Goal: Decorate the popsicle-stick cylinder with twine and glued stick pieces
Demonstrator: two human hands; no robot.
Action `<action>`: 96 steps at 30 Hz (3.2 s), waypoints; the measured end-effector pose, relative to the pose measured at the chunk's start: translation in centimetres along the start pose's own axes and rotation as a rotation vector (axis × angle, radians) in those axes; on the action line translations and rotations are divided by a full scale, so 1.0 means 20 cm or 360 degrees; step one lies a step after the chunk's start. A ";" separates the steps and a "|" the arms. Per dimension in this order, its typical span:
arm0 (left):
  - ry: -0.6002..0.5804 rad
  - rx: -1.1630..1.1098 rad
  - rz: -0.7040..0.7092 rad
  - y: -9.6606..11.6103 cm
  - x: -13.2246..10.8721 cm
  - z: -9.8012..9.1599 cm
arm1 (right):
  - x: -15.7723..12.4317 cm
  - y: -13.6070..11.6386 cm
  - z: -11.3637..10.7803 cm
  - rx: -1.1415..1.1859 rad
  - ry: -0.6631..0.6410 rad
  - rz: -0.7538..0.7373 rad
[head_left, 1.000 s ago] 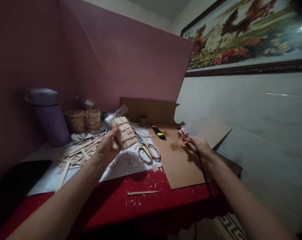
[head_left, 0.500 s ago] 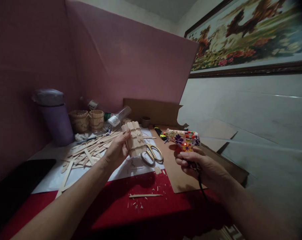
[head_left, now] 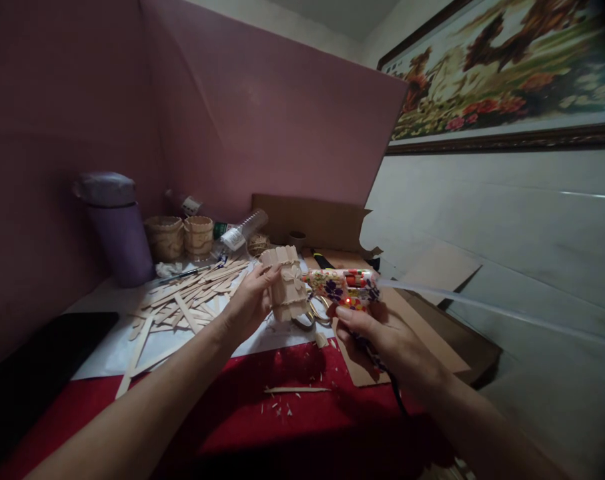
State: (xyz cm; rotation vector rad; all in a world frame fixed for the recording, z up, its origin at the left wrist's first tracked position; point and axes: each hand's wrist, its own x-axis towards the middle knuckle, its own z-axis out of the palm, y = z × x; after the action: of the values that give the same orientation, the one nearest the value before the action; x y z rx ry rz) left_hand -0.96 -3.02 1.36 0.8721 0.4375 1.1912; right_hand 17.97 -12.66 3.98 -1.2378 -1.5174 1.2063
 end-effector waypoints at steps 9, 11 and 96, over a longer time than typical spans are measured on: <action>-0.0001 -0.0015 0.0020 0.00 0.00 0.00 | 0.03 0.02 0.04 -0.0141 0.0045 -0.0033; 0.0000 0.0006 0.0025 0.00 0.00 0.00 | 0.03 0.02 0.04 -0.0137 0.0049 -0.0043; -0.0091 0.0100 -0.0041 -0.01 0.00 -0.01 | 0.01 0.02 0.04 -0.0174 0.0060 0.0103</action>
State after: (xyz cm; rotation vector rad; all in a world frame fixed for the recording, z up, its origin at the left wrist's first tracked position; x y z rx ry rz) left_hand -1.00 -2.97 1.10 0.9495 0.4401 1.1310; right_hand 17.22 -12.49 3.51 -1.3835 -1.5432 1.1478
